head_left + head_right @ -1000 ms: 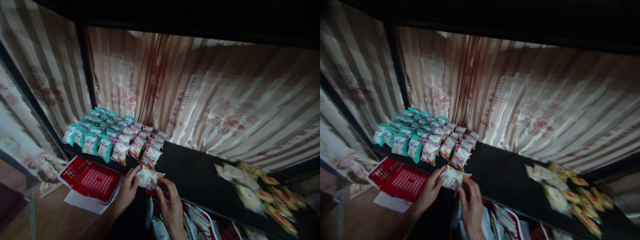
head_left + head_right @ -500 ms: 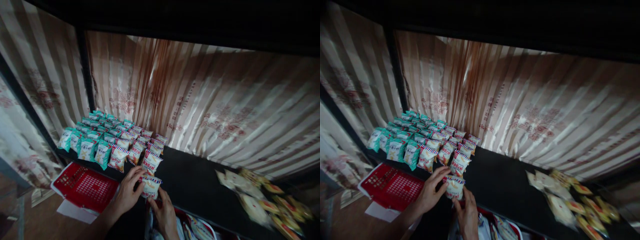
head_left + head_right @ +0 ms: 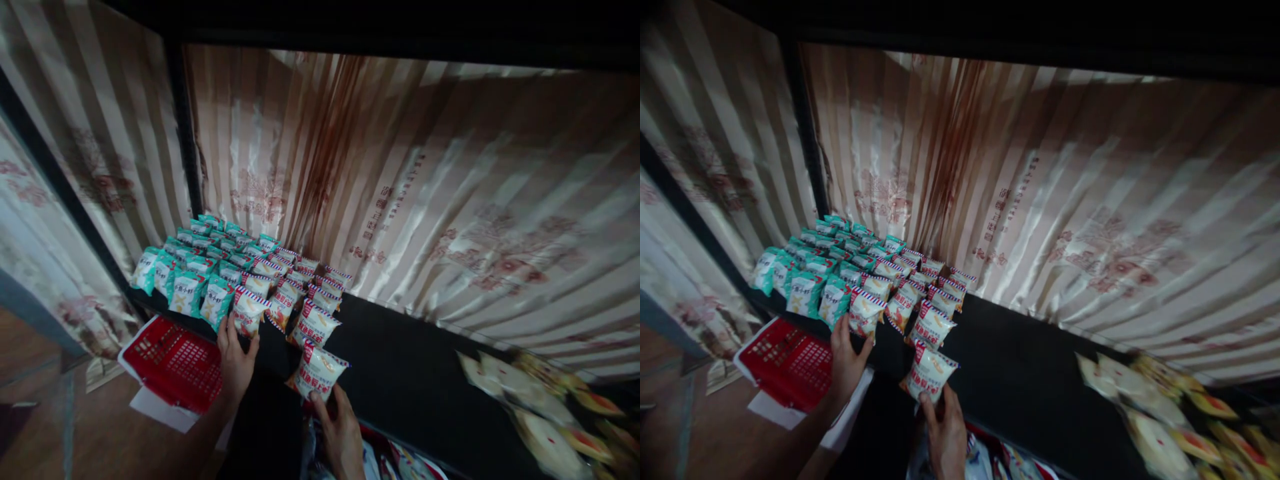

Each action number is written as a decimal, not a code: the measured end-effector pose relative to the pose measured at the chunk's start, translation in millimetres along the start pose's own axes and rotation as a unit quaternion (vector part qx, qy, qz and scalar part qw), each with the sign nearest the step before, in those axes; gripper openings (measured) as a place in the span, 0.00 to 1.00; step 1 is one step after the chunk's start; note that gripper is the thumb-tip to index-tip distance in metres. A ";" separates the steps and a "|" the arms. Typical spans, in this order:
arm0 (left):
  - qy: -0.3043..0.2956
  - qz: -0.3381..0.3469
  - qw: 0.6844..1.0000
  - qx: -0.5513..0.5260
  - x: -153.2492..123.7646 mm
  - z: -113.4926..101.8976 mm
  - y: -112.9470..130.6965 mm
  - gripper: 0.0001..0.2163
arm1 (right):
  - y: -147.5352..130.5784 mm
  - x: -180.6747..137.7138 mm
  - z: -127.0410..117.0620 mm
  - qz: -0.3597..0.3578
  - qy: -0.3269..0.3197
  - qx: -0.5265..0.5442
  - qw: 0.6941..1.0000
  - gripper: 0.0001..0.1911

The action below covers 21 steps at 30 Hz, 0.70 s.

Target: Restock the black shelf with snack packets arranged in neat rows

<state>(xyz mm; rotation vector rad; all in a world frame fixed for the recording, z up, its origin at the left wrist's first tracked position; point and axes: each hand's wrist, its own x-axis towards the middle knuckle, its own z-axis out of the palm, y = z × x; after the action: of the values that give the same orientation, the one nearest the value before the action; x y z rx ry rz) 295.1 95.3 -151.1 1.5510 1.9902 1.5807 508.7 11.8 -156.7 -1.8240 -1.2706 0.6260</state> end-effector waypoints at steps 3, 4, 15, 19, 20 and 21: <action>-0.013 0.019 1.000 0.011 4.8 8.9 -7.9 0.33 | 2.3 1.7 1.1 0.004 0.003 0.001 1.000 0.34; -0.009 0.025 1.000 0.016 5.6 11.5 -9.7 0.33 | 2.9 2.4 1.2 0.005 0.003 0.000 1.000 0.34; 0.017 0.045 0.998 0.032 12.6 14.3 -24.1 0.29 | 9.9 0.0 0.8 0.004 -0.005 -0.017 1.000 0.33; 0.018 0.060 0.997 0.036 10.2 16.3 -29.8 0.28 | 5.2 0.9 5.3 0.009 -0.013 -0.023 1.000 0.33; 0.018 0.064 0.997 0.039 9.8 17.1 -31.2 0.28 | 3.8 1.3 6.7 0.013 -0.014 -0.026 0.999 0.33; 0.017 0.066 0.997 0.043 9.5 18.0 -32.5 0.28 | 2.6 1.5 8.2 0.017 -0.015 -0.029 0.999 0.33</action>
<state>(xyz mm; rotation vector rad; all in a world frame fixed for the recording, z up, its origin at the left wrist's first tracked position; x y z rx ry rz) 283.0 117.1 -180.2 1.7324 2.0361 1.5983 504.3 15.5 -163.3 -1.8929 -1.2930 0.6433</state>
